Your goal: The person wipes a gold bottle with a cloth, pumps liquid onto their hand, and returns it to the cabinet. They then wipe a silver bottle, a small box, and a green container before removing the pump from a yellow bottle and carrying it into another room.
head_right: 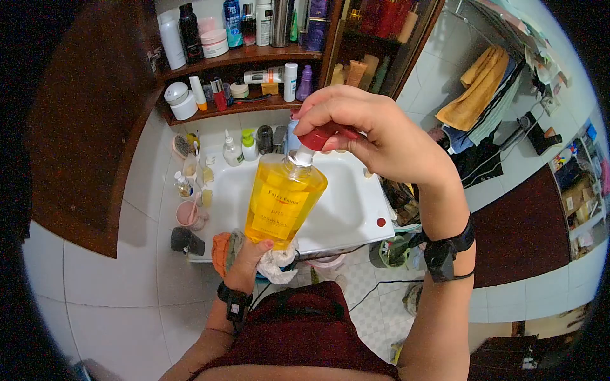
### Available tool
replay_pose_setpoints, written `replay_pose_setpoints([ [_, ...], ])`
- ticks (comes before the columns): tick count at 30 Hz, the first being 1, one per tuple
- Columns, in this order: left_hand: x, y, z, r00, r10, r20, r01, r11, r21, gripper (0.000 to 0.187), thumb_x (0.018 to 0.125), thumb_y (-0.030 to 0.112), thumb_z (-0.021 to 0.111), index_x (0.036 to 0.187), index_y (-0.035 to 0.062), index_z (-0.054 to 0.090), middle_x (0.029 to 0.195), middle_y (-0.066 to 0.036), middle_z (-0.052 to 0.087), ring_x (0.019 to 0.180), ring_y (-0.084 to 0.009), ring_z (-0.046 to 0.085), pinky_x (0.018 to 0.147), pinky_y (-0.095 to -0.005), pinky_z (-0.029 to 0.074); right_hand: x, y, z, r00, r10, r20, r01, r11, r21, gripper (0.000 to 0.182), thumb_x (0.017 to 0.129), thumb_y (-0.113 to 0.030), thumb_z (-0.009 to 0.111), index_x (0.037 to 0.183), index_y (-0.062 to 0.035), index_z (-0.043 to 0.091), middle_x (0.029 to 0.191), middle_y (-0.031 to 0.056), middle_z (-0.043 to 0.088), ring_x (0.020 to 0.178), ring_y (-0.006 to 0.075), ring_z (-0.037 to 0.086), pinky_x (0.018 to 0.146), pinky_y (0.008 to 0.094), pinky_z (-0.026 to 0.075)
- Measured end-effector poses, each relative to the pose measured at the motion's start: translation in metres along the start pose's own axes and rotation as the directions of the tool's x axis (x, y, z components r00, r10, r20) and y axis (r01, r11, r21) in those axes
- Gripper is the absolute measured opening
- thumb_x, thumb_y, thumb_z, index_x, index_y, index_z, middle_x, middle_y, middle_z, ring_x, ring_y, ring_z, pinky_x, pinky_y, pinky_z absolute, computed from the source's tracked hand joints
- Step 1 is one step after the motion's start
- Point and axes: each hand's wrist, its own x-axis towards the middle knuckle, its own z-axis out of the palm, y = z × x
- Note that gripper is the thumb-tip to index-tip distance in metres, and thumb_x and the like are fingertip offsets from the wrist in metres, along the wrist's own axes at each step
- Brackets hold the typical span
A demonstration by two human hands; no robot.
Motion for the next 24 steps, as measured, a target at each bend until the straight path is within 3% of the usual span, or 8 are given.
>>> replay_pose_setpoints([
  [5,0.004,0.003,0.006,0.998,0.039,0.048,-0.043,0.996,0.079,0.066,0.074,0.008,0.073,0.132,0.0034,0.041,0.124,-0.010,0.054,0.113,-0.0203,0.053,0.096,-0.0351,0.042,0.000,0.003,0.018,0.992,0.082,0.100,-0.085,0.996,0.025,0.032,0.073,0.007,0.065,0.103,-0.0011,0.060,0.104,0.0095,0.059,0.097,0.0226,0.058,0.080,0.0304,0.049],
  [8,0.005,0.009,0.015,0.999,0.041,0.009,-0.042,0.998,0.047,0.066,0.074,0.007,0.073,0.132,0.0032,0.041,0.124,-0.010,0.054,0.114,-0.0202,0.052,0.096,-0.0358,0.042,0.004,-0.001,0.013,0.997,-0.010,0.071,0.014,0.998,-0.054,0.035,0.071,0.010,0.064,0.104,-0.0013,0.060,0.105,0.0098,0.059,0.096,0.0238,0.059,0.080,0.0305,0.049],
  [10,0.006,0.018,0.022,1.000,0.026,-0.012,-0.025,0.998,0.049,0.066,0.074,0.008,0.072,0.132,0.0032,0.041,0.125,-0.010,0.054,0.114,-0.0204,0.052,0.096,-0.0363,0.042,0.005,-0.007,0.008,0.992,0.032,0.122,-0.035,0.999,0.022,0.036,0.070,0.013,0.062,0.104,-0.0013,0.060,0.105,0.0100,0.059,0.097,0.0247,0.059,0.081,0.0311,0.050],
  [13,0.011,0.017,0.021,0.996,0.057,0.074,-0.056,0.998,-0.012,0.067,0.075,0.010,0.073,0.133,0.0037,0.040,0.125,-0.010,0.054,0.114,-0.0212,0.052,0.096,-0.0371,0.042,0.011,-0.008,0.002,0.983,-0.007,0.184,0.006,1.000,0.004,0.033,0.072,0.012,0.061,0.102,-0.0008,0.058,0.098,0.0101,0.058,0.091,0.0234,0.059,0.077,0.0310,0.050],
  [20,-0.002,0.022,0.030,1.000,0.001,0.004,-0.001,1.000,-0.022,0.070,0.075,0.013,0.073,0.134,0.0048,0.038,0.124,-0.010,0.054,0.113,-0.0213,0.053,0.094,-0.0361,0.043,0.016,-0.004,-0.015,0.925,-0.072,0.373,0.087,0.996,-0.024,0.029,0.075,0.009,0.062,0.102,-0.0011,0.058,0.092,0.0101,0.058,0.086,0.0218,0.059,0.073,0.0308,0.049],
  [24,-0.006,0.028,0.047,0.998,-0.023,-0.055,0.017,0.995,-0.101,0.068,0.075,0.012,0.072,0.134,0.0045,0.038,0.123,-0.010,0.054,0.111,-0.0205,0.054,0.093,-0.0350,0.044,0.015,-0.005,-0.010,0.943,-0.022,0.331,0.047,0.997,-0.068,0.026,0.076,0.007,0.062,0.101,-0.0014,0.058,0.093,0.0103,0.059,0.085,0.0213,0.059,0.072,0.0305,0.049],
])
